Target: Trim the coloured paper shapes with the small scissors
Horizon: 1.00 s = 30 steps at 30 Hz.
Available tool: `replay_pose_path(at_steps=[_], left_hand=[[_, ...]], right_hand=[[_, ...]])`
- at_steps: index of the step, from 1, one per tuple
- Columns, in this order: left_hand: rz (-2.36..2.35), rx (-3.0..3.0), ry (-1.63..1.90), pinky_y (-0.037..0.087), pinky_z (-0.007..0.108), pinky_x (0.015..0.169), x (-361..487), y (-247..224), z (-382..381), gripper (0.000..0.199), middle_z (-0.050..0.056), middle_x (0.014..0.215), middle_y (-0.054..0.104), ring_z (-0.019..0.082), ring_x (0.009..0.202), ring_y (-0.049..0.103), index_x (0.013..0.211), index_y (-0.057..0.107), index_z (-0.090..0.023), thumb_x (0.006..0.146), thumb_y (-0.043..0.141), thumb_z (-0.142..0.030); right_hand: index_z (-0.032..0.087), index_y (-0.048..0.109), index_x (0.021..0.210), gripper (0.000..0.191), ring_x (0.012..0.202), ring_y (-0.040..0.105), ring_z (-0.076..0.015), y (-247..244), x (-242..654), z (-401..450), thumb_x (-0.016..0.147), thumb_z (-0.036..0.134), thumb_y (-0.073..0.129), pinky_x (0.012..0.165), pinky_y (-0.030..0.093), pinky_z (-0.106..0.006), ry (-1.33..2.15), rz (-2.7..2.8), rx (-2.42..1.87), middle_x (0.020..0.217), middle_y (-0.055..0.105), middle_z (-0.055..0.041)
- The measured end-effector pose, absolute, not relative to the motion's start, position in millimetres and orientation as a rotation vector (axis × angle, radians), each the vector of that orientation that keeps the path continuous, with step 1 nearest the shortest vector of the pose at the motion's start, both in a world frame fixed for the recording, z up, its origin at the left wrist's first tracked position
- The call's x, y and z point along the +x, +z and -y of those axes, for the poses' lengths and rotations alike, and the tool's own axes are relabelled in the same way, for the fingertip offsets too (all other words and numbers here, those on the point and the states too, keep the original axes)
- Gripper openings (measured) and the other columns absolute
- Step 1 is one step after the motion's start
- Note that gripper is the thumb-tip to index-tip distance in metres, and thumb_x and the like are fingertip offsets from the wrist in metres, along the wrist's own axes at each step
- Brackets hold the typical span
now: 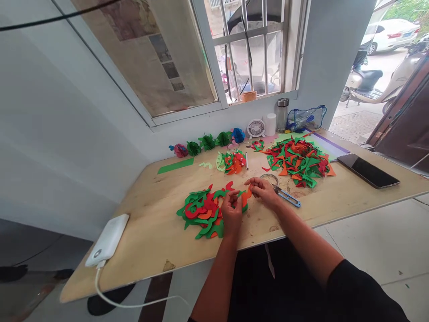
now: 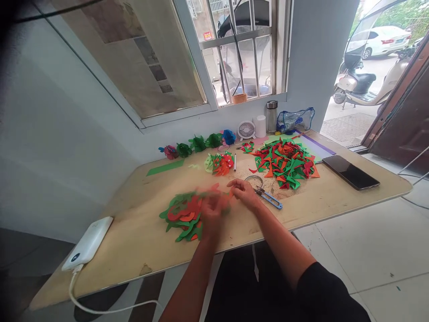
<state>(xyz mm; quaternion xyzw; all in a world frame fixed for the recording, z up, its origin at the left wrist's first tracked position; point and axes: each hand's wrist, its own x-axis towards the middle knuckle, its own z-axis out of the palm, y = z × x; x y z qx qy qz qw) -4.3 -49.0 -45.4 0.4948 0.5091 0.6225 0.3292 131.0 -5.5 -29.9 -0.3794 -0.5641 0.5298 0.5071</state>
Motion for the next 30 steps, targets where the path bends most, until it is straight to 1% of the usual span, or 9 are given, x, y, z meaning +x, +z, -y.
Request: replay_pose_path(at_steps=[6,11,14,18,20,22,25,27,30], left_hand=[[-1.695,1.518,1.519,0.044,0.028,0.062,-12,-44,56,0.013,0.002,0.069,0.06,0.016,0.064,0.057,0.089,0.06,-0.018,0.08,0.053,-0.024],[-1.887,1.841,1.417,0.045,0.038,0.078,-16,-42,61,0.008,0.007,0.084,0.065,0.024,0.085,0.058,0.077,0.06,-0.019,0.079,0.052,-0.019],[-1.88,2.009,1.398,0.042,0.042,0.086,-10,-37,63,0.01,0.008,0.09,0.065,0.025,0.092,0.056,0.077,0.06,-0.02,0.079,0.051,-0.017],[-1.767,2.13,1.241,0.041,0.04,0.089,11,-26,58,0.015,0.007,0.09,0.065,0.024,0.098,0.055,0.083,0.062,-0.019,0.079,0.05,-0.013],[-1.712,2.201,1.111,0.04,0.039,0.091,25,-21,52,0.016,0.006,0.09,0.066,0.024,0.1,0.055,0.086,0.063,-0.019,0.078,0.051,-0.011],[-1.677,2.272,0.96,0.039,0.039,0.091,40,-17,43,0.015,0.006,0.092,0.066,0.024,0.101,0.053,0.086,0.064,-0.019,0.078,0.053,-0.012],[-1.644,2.364,0.753,0.039,0.039,0.089,57,-14,31,0.017,0.007,0.099,0.066,0.025,0.103,0.052,0.093,0.065,-0.019,0.079,0.056,-0.016],[-1.64,2.416,0.657,0.039,0.039,0.088,62,-14,26,0.019,0.008,0.101,0.065,0.025,0.103,0.051,0.097,0.064,-0.018,0.079,0.056,-0.017],[-1.62,2.457,0.589,0.039,0.039,0.088,63,-18,20,0.017,0.008,0.103,0.064,0.025,0.103,0.05,0.096,0.064,-0.019,0.08,0.057,-0.018]], right_hand=[[0.018,0.062,0.085,0.022,0.053,0.047,-0.0112,-39,131,0,0.068,0.02,0.048,0.054,0.036,-0.024,0.777,1.44,-1.264,0.058,0.054,0.0038],[0.018,0.063,0.087,0.022,0.06,0.054,-0.0145,-30,139,7,0.074,0.022,0.046,0.058,0.04,-0.026,0.601,1.383,-1.362,0.067,0.063,-0.001],[0.018,0.064,0.085,0.02,0.064,0.057,-0.0158,-24,159,17,0.077,0.025,0.046,0.061,0.041,-0.027,0.512,1.434,-1.417,0.076,0.067,-0.0037],[0.02,0.063,0.082,0.017,0.073,0.058,-0.018,-27,197,33,0.08,0.028,0.049,0.067,0.041,-0.029,0.294,1.594,-1.571,0.081,0.067,-0.0051],[0.02,0.063,0.083,0.016,0.083,0.058,-0.0215,-31,211,40,0.081,0.032,0.052,0.071,0.04,-0.031,0.152,1.713,-1.65,0.084,0.067,-0.0059],[0.021,0.063,0.086,0.017,0.087,0.056,-0.0234,-35,218,46,0.082,0.035,0.054,0.073,0.038,-0.033,0.043,1.797,-1.716,0.086,0.066,-0.0066],[0.021,0.064,0.09,0.018,0.087,0.053,-0.0241,-39,218,52,0.082,0.035,0.056,0.075,0.036,-0.034,-0.078,1.873,-1.781,0.09,0.064,-0.0072],[0.021,0.063,0.089,0.017,0.086,0.052,-0.024,-40,216,54,0.082,0.035,0.057,0.076,0.035,-0.034,-0.122,1.886,-1.809,0.089,0.064,-0.0071],[0.021,0.062,0.085,0.016,0.087,0.051,-0.0239,-40,213,56,0.083,0.036,0.056,0.076,0.035,-0.034,-0.147,1.885,-1.828,0.087,0.063,-0.0073]])
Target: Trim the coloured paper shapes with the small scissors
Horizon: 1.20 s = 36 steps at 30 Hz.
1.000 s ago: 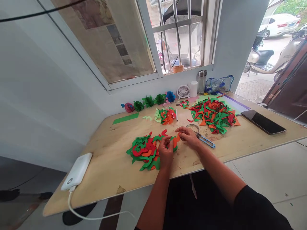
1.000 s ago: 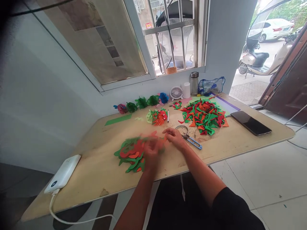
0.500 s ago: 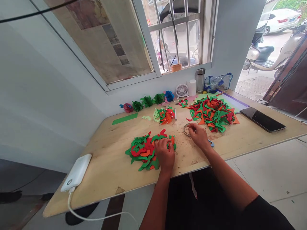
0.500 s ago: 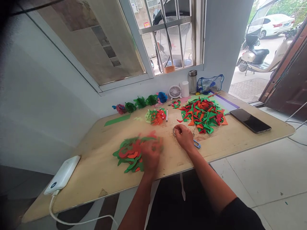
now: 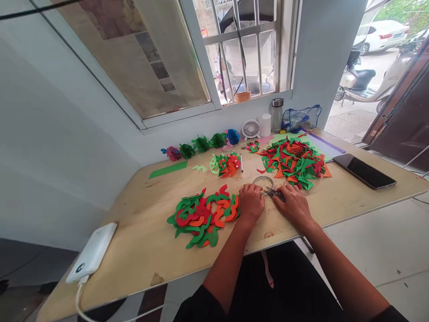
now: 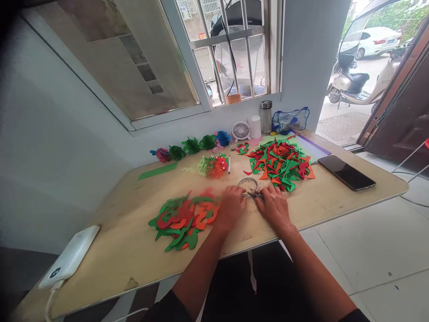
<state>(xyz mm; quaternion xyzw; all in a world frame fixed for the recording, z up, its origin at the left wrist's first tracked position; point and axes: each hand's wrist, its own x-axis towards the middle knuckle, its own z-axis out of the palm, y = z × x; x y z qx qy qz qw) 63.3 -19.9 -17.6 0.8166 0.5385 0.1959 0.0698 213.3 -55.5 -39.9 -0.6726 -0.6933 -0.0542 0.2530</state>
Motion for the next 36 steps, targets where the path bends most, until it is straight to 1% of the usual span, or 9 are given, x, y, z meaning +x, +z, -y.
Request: replay_pose_path(at_steps=[9,13,17,20,23,27,29,32,36], left_hand=[[-1.59,2.429,0.706,0.04,0.038,0.084,62,-33,14,0.005,0.007,0.096,0.062,0.024,0.099,0.05,0.084,0.061,-0.02,0.079,0.062,-0.019],[-1.544,2.392,0.795,0.041,0.038,0.082,62,-35,14,0.006,0.007,0.092,0.062,0.024,0.096,0.05,0.078,0.059,-0.02,0.077,0.064,-0.016],[-1.454,2.168,1.0,0.042,0.035,0.08,58,-37,12,0.009,0.005,0.086,0.062,0.021,0.091,0.054,0.075,0.056,-0.02,0.078,0.06,-0.013],[-1.343,1.819,1.159,0.043,0.028,0.069,57,-37,10,0.005,0.002,0.079,0.063,0.016,0.075,0.057,0.076,0.055,-0.019,0.08,0.056,-0.02],[-1.183,1.501,1.245,0.042,0.024,0.061,57,-35,9,0.009,0.0,0.07,0.063,0.013,0.064,0.058,0.078,0.054,-0.018,0.08,0.054,-0.027],[-1.098,1.269,1.325,0.041,0.022,0.057,56,-28,8,0.016,-0.001,0.061,0.059,0.012,0.059,0.056,0.077,0.055,-0.017,0.076,0.057,-0.032],[-1.124,1.196,1.359,0.04,0.021,0.054,55,-25,7,0.022,-0.001,0.058,0.057,0.011,0.055,0.053,0.073,0.057,-0.016,0.076,0.057,-0.038],[-1.13,1.086,1.37,0.038,0.02,0.051,52,-22,5,0.028,-0.002,0.054,0.053,0.009,0.05,0.048,0.071,0.059,-0.016,0.075,0.057,-0.044],[-1.115,1.068,1.356,0.037,0.02,0.052,51,-21,6,0.029,-0.002,0.054,0.053,0.008,0.05,0.046,0.073,0.061,-0.016,0.075,0.058,-0.045]], right_hand=[[0.019,0.06,0.088,0.018,0.088,0.051,-0.0254,-45,213,56,0.085,0.035,0.053,0.076,0.036,-0.035,-0.124,1.875,-1.826,0.088,0.063,-0.0082],[0.019,0.06,0.088,0.019,0.087,0.053,-0.0256,-47,214,54,0.085,0.036,0.05,0.076,0.038,-0.036,-0.029,1.815,-1.757,0.088,0.064,-0.0093],[0.019,0.059,0.086,0.025,0.075,0.056,-0.0208,-37,216,51,0.084,0.043,0.051,0.068,0.041,-0.033,0.36,1.514,-1.614,0.082,0.063,-0.0074],[0.019,0.058,0.089,0.032,0.063,0.053,-0.015,-19,215,46,0.079,0.05,0.056,0.057,0.042,-0.028,0.826,1.184,-1.334,0.077,0.061,-0.0038],[0.02,0.058,0.087,0.033,0.057,0.05,-0.0102,-1,211,35,0.074,0.049,0.064,0.048,0.038,-0.022,1.116,0.892,-1.056,0.08,0.062,-0.0019],[0.019,0.058,0.082,0.036,0.042,0.036,-0.0049,6,205,13,0.067,0.05,0.069,0.035,0.022,-0.019,1.307,0.699,-0.96,0.067,0.057,0.0024],[0.018,0.059,0.079,0.038,0.038,0.029,-0.004,1,203,3,0.069,0.054,0.065,0.033,0.018,-0.019,1.369,0.702,-0.978,0.061,0.052,0.0037],[0.017,0.06,0.078,0.042,0.037,0.026,-0.0041,-9,200,-4,0.072,0.059,0.061,0.032,0.017,-0.019,1.424,0.739,-1.024,0.056,0.047,0.0048],[0.017,0.061,0.08,0.046,0.036,0.021,-0.0027,-15,199,-2,0.071,0.062,0.062,0.032,0.014,-0.019,1.419,0.786,-1.038,0.055,0.044,0.0061]])
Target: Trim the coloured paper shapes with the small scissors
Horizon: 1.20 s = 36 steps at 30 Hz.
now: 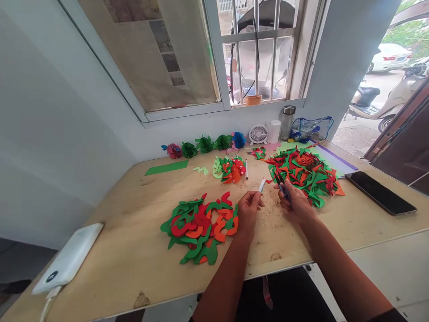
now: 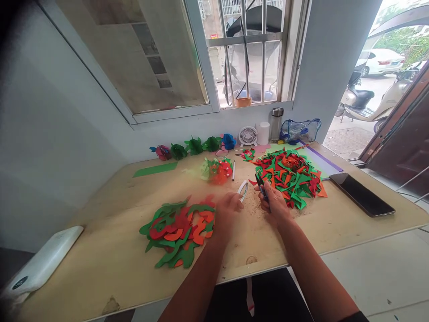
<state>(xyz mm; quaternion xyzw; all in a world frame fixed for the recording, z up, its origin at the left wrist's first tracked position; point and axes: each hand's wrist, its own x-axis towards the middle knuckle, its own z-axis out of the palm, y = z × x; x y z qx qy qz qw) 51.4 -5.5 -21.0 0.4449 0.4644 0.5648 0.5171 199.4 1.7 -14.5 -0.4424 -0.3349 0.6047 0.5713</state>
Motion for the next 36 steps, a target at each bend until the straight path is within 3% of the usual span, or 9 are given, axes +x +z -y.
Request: replay_pose_path(at_steps=[9,14,24,36], left_hand=[[-1.075,1.114,1.34,0.04,0.022,0.056,51,-15,11,0.027,0.0,0.058,0.058,0.011,0.057,0.052,0.072,0.064,-0.016,0.075,0.059,-0.042],[-1.037,1.171,1.295,0.042,0.022,0.061,51,-13,14,0.024,0.002,0.061,0.062,0.011,0.06,0.053,0.072,0.065,-0.016,0.076,0.06,-0.039],[-1.071,1.498,1.207,0.042,0.022,0.061,53,-15,16,0.02,0.0,0.063,0.061,0.012,0.062,0.053,0.065,0.063,-0.017,0.078,0.058,-0.031],[-1.083,1.574,1.182,0.043,0.023,0.064,55,-22,16,0.017,0.0,0.064,0.062,0.012,0.061,0.054,0.072,0.066,-0.018,0.079,0.057,-0.031]], right_hand=[[0.017,0.059,0.07,0.051,0.033,0.024,-0.0025,-9,196,1,0.063,0.066,0.065,0.033,0.012,-0.02,1.236,0.814,-1.15,0.048,0.04,0.0069],[0.017,0.06,0.076,0.049,0.036,0.023,-0.0025,-3,193,5,0.067,0.065,0.062,0.034,0.011,-0.02,1.233,0.774,-1.117,0.054,0.043,0.0056],[0.019,0.054,0.073,0.032,0.04,0.014,-0.0026,-9,197,4,0.063,0.04,0.076,0.034,0.011,-0.018,1.295,0.768,-1.005,0.051,0.028,0.0107],[0.02,0.048,0.067,0.034,0.041,0.017,-0.0031,-9,199,5,0.06,0.035,0.078,0.036,0.012,-0.019,1.308,0.761,-0.973,0.05,0.029,0.0102]])
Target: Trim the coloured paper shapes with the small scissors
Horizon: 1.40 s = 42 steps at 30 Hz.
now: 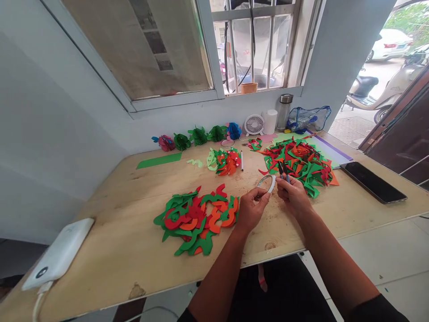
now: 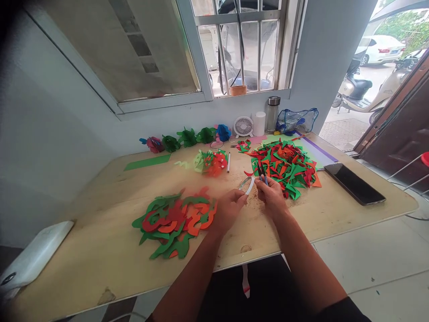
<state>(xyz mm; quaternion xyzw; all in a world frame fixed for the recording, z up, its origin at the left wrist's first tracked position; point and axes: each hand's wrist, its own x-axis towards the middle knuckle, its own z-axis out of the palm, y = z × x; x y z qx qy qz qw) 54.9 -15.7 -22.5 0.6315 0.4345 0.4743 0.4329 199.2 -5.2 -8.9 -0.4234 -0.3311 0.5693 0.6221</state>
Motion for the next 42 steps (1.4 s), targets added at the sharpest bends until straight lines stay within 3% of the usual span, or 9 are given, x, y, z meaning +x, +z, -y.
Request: replay_pose_path(at_steps=[15,27,29,34,42], left_hand=[[-1.119,1.623,1.179,0.043,0.023,0.066,55,-19,18,0.018,0.001,0.068,0.064,0.012,0.067,0.057,0.072,0.065,-0.016,0.079,0.056,-0.029],[-1.145,1.471,1.226,0.036,0.02,0.054,54,-24,14,0.022,-0.001,0.063,0.059,0.01,0.056,0.05,0.076,0.063,-0.014,0.081,0.055,-0.035],[-1.119,1.428,1.256,0.035,0.019,0.053,54,-24,15,0.022,-0.001,0.064,0.059,0.009,0.057,0.049,0.081,0.063,-0.014,0.081,0.056,-0.035],[-1.065,1.449,1.288,0.035,0.018,0.052,55,-23,15,0.035,-0.004,0.064,0.056,0.008,0.054,0.046,0.115,0.06,-0.019,0.081,0.057,-0.028],[-1.064,1.527,1.299,0.046,0.021,0.059,57,-27,16,0.031,0.002,0.074,0.065,0.012,0.065,0.059,0.111,0.066,-0.02,0.085,0.05,-0.022]], right_hand=[[0.019,0.051,0.07,0.033,0.042,0.019,-0.0028,-10,199,5,0.06,0.033,0.079,0.036,0.011,-0.02,1.299,0.739,-0.962,0.053,0.035,0.0087],[0.018,0.051,0.065,0.027,0.043,0.021,-0.004,-2,194,15,0.071,0.032,0.072,0.042,0.015,-0.022,1.338,0.963,-0.738,0.049,0.028,0.0093],[0.018,0.052,0.066,0.025,0.043,0.022,-0.0045,-3,195,17,0.072,0.033,0.071,0.043,0.017,-0.022,1.378,1.015,-0.715,0.049,0.027,0.0091],[0.018,0.052,0.066,0.024,0.042,0.019,-0.0046,-2,194,16,0.073,0.033,0.07,0.043,0.017,-0.022,1.316,0.986,-0.731,0.048,0.026,0.0097],[0.017,0.057,0.07,0.021,0.045,0.026,-0.0047,-4,192,14,0.071,0.031,0.072,0.042,0.017,-0.022,1.088,0.979,-0.854,0.053,0.033,0.0074]])
